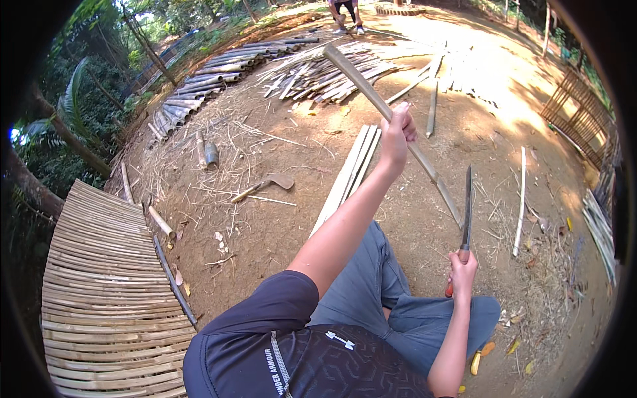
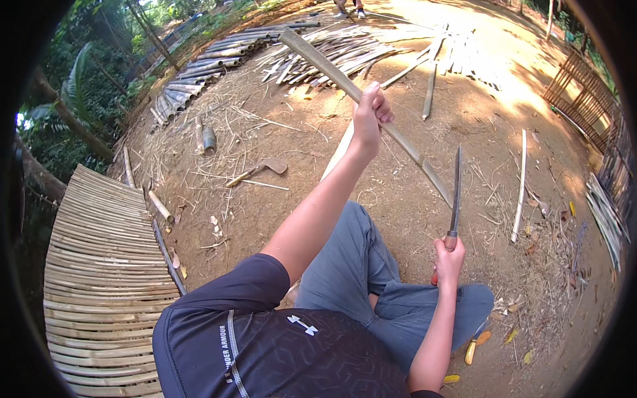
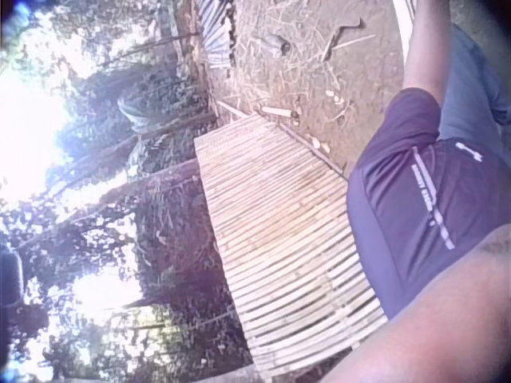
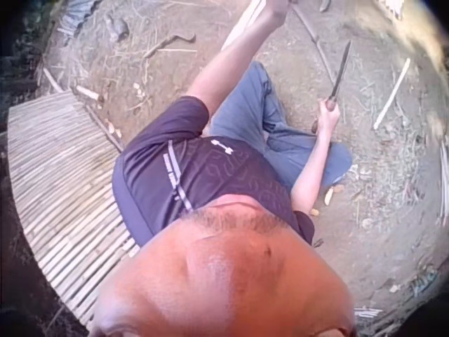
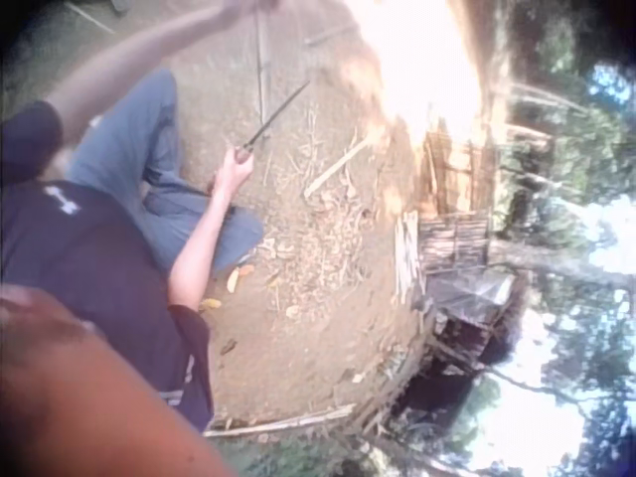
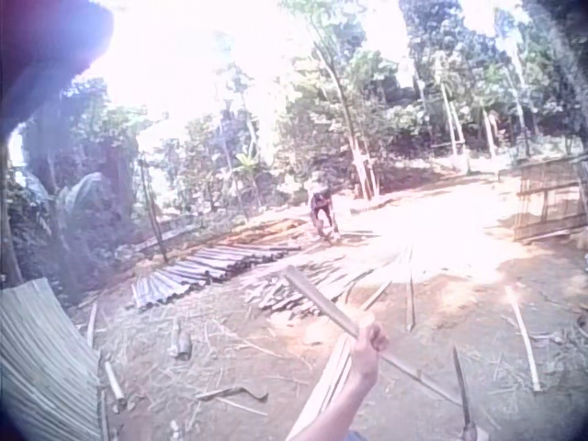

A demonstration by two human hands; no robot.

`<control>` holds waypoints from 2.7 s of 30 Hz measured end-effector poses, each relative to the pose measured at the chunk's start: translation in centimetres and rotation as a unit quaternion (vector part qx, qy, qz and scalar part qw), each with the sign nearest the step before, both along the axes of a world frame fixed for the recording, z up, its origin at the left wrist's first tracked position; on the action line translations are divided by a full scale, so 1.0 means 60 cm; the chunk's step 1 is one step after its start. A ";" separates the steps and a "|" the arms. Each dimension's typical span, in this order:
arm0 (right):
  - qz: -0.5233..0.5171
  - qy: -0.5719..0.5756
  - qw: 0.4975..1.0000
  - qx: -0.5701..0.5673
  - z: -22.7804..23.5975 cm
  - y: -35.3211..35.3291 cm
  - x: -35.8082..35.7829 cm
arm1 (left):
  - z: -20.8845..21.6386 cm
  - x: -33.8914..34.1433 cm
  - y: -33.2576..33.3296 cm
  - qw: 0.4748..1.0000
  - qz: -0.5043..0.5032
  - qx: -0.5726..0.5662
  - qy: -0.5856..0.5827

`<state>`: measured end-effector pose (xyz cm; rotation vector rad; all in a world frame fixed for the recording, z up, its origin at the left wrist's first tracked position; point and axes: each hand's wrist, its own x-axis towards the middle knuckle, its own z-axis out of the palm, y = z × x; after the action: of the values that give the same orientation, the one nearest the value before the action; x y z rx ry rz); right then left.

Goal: The person holds a bamboo strip and shaves the edges using a large knife, turning the strip over to work on different sides.

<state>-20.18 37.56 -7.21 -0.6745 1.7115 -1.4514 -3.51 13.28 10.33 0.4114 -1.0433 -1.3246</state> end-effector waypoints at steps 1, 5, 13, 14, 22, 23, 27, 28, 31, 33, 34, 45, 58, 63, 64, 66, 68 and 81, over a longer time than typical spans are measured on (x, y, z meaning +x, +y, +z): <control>0.014 0.026 1.000 0.007 0.004 -0.008 0.003 | -0.002 0.008 -0.005 0.999 0.003 0.014 0.032; 0.024 0.110 0.993 0.028 -0.003 -0.032 0.000 | -0.010 0.001 0.011 0.997 -0.051 -0.018 0.063; 0.050 0.232 0.971 -0.010 0.025 -0.057 0.072 | -0.032 0.043 0.013 0.996 -0.083 -0.028 0.022; 0.050 0.237 0.970 -0.005 0.028 -0.062 0.081 | -0.038 0.049 0.008 0.996 -0.085 -0.027 0.017; 0.087 0.271 0.957 0.064 0.016 -0.087 0.099 | -0.066 0.091 -0.007 0.999 -0.035 0.020 0.026; 0.098 0.266 0.957 0.064 0.025 -0.090 0.107 | -0.071 0.097 -0.007 0.998 -0.042 0.023 0.027; 0.091 0.249 0.963 0.048 0.011 -0.096 0.093 | -0.071 0.090 -0.001 0.999 -0.046 0.014 0.024; 0.084 0.278 0.956 0.045 0.005 -0.101 0.087 | -0.069 0.084 0.002 0.999 -0.026 0.015 0.018; 0.104 0.291 0.948 0.074 0.033 -0.119 0.111 | -0.072 0.094 -0.010 0.998 0.025 0.053 0.029; 0.124 0.276 0.951 0.063 0.048 -0.114 0.113 | -0.073 0.098 -0.014 0.997 0.036 0.059 0.031; 0.119 0.274 0.952 0.061 0.039 -0.114 0.103 | -0.074 0.096 -0.004 0.998 0.031 0.048 0.024; 0.137 0.307 0.939 0.075 0.040 -0.110 0.075 | -0.073 0.091 0.007 0.994 0.091 0.067 0.004; 0.161 0.329 0.928 0.073 0.029 -0.104 0.055 | -0.072 0.080 0.013 0.989 0.113 0.094 0.032; 0.189 0.322 0.925 0.069 0.058 -0.101 0.077 | -0.076 0.091 0.005 0.987 0.116 0.101 0.050; 0.172 0.316 0.931 0.070 0.028 -0.099 0.060 | -0.074 0.083 0.008 0.987 0.121 0.096 0.040; 0.151 0.330 0.927 0.094 0.003 -0.104 0.043 | -0.074 0.073 0.013 0.987 0.136 0.086 0.020; 0.158 0.342 0.921 0.098 0.036 -0.101 0.072 | -0.078 0.078 0.006 0.984 0.140 0.104 0.034; 0.136 0.350 0.922 0.099 -0.044 -0.115 0.007 | -0.059 0.053 0.030 0.981 0.158 0.113 0.015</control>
<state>-19.78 30.68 -9.83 -1.3689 2.1410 -0.8646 -0.34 15.07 6.81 0.6972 -0.7653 -1.1600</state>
